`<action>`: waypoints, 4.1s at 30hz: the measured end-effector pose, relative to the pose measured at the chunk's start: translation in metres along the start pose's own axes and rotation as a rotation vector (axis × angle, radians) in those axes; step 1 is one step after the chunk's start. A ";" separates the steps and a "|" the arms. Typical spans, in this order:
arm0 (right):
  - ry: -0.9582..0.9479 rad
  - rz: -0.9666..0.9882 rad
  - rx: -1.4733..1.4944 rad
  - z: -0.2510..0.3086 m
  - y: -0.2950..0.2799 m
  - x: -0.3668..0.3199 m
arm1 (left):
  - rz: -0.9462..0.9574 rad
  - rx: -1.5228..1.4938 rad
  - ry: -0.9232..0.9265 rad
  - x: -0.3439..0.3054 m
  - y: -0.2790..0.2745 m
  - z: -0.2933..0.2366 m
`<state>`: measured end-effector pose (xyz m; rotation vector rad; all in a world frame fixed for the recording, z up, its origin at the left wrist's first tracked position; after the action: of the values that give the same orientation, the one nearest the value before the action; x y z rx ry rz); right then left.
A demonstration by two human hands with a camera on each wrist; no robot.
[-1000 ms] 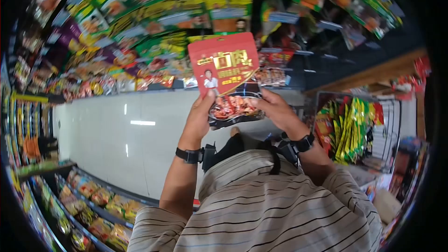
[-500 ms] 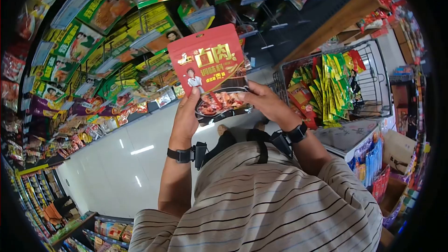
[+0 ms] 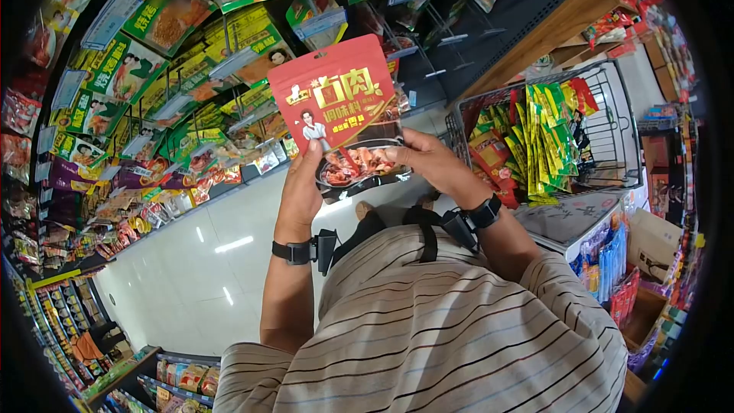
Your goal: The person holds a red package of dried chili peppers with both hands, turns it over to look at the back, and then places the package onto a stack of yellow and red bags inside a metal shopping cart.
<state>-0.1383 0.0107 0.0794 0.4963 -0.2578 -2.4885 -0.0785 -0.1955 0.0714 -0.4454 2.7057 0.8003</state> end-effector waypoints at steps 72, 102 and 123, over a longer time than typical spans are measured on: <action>-0.550 -0.224 -0.722 -0.032 -0.015 -0.023 | 0.271 1.511 0.986 -0.053 0.064 0.014; 0.278 -0.394 0.190 -0.120 -0.052 0.018 | -0.040 0.218 -0.207 0.033 -0.055 0.112; 0.216 -0.340 0.161 -0.179 -0.125 0.130 | -0.259 0.204 -0.192 0.144 -0.064 0.185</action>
<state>-0.2283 0.0243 -0.1581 0.9374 -0.3111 -2.7228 -0.1533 -0.1724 -0.1589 -0.6203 2.4541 0.4658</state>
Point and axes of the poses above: each hand's wrist, its own x-axis towards the middle knuckle, its own y-axis out of the palm, z = x × y, the point moved 4 cm from there along x, towards the middle knuckle, and after that the axes turned 6 degrees about -z, right-handed, at the moved point
